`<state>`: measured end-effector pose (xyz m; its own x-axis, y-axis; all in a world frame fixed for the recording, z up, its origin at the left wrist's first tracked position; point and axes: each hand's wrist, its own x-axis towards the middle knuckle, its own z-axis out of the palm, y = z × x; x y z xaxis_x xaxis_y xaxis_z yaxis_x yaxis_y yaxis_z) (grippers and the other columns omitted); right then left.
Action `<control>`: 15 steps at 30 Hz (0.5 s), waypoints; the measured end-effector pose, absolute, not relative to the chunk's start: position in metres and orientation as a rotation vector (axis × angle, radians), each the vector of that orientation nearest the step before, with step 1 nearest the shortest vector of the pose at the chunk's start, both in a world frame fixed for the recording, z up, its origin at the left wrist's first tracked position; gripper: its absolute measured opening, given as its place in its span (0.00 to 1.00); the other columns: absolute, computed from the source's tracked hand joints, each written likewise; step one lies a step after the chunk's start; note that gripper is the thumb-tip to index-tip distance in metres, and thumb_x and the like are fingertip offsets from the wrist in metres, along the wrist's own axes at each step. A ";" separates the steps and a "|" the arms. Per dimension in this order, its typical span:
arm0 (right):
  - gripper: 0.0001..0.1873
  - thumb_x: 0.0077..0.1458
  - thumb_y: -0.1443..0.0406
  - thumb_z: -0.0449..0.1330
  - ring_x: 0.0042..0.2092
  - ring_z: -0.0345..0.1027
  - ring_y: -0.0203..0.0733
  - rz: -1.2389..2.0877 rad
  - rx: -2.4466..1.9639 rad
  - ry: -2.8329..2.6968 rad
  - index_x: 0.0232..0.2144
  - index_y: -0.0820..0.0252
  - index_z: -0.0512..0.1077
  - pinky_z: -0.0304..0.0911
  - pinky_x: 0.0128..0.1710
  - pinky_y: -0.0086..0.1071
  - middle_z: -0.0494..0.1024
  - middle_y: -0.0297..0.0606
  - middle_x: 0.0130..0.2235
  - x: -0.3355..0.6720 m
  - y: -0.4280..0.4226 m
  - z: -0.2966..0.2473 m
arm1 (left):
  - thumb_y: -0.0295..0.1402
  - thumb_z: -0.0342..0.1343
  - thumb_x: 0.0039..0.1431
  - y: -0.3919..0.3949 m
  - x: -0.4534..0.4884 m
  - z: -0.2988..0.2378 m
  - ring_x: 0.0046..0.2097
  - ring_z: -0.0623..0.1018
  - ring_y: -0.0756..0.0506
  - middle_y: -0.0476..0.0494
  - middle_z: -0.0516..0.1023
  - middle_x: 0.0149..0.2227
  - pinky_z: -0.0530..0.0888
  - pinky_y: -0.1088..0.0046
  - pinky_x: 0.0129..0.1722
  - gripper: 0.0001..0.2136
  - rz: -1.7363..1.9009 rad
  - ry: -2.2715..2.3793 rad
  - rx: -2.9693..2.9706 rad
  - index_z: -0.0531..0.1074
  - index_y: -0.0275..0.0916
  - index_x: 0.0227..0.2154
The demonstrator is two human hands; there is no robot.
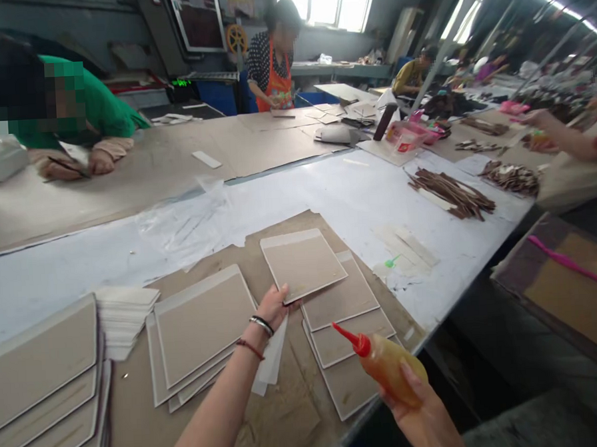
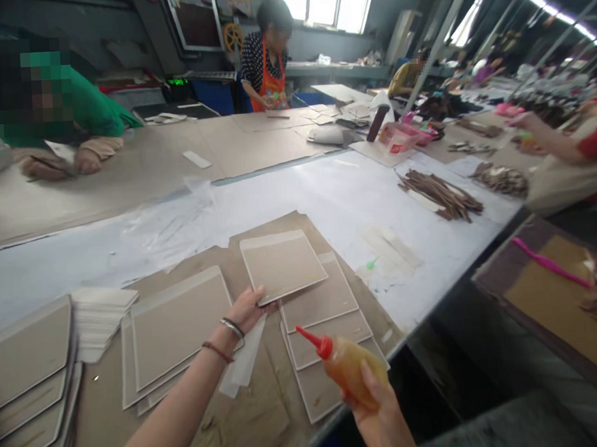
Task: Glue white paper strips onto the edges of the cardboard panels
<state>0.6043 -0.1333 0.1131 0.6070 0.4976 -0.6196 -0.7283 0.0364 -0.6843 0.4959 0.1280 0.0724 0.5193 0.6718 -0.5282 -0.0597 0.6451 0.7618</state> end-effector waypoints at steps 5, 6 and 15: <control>0.16 0.39 0.61 0.68 0.35 0.73 0.46 0.950 -1.142 0.337 0.34 0.58 0.74 0.71 0.28 0.35 0.79 0.39 0.35 0.620 -0.146 0.108 | 0.29 0.58 0.47 0.135 0.549 0.045 0.39 0.75 0.42 0.43 0.75 0.29 0.71 0.66 0.38 0.05 0.446 1.102 0.973 0.66 0.36 0.26; 0.16 0.38 0.61 0.68 0.35 0.73 0.45 0.949 -1.142 0.345 0.34 0.58 0.74 0.71 0.28 0.35 0.79 0.39 0.35 0.622 -0.146 0.107 | 0.29 0.59 0.45 0.136 0.548 0.042 0.43 0.73 0.40 0.43 0.75 0.29 0.69 0.65 0.41 0.06 0.466 1.160 1.030 0.67 0.37 0.25; 0.18 0.31 0.62 0.71 0.32 0.73 0.43 1.007 -1.253 0.375 0.30 0.54 0.73 0.72 0.25 0.32 0.79 0.35 0.34 0.603 -0.105 0.108 | 0.39 0.57 0.48 0.122 0.367 0.052 0.60 0.49 0.31 0.28 0.57 0.56 0.49 0.53 0.55 0.25 0.855 1.891 1.361 0.62 0.36 0.49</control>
<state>0.6030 -0.1048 0.1082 0.5424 0.4221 -0.7264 -0.7943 -0.0240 -0.6070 0.3665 0.1216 0.0517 -0.2522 0.9591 -0.1286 0.5368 0.2493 0.8061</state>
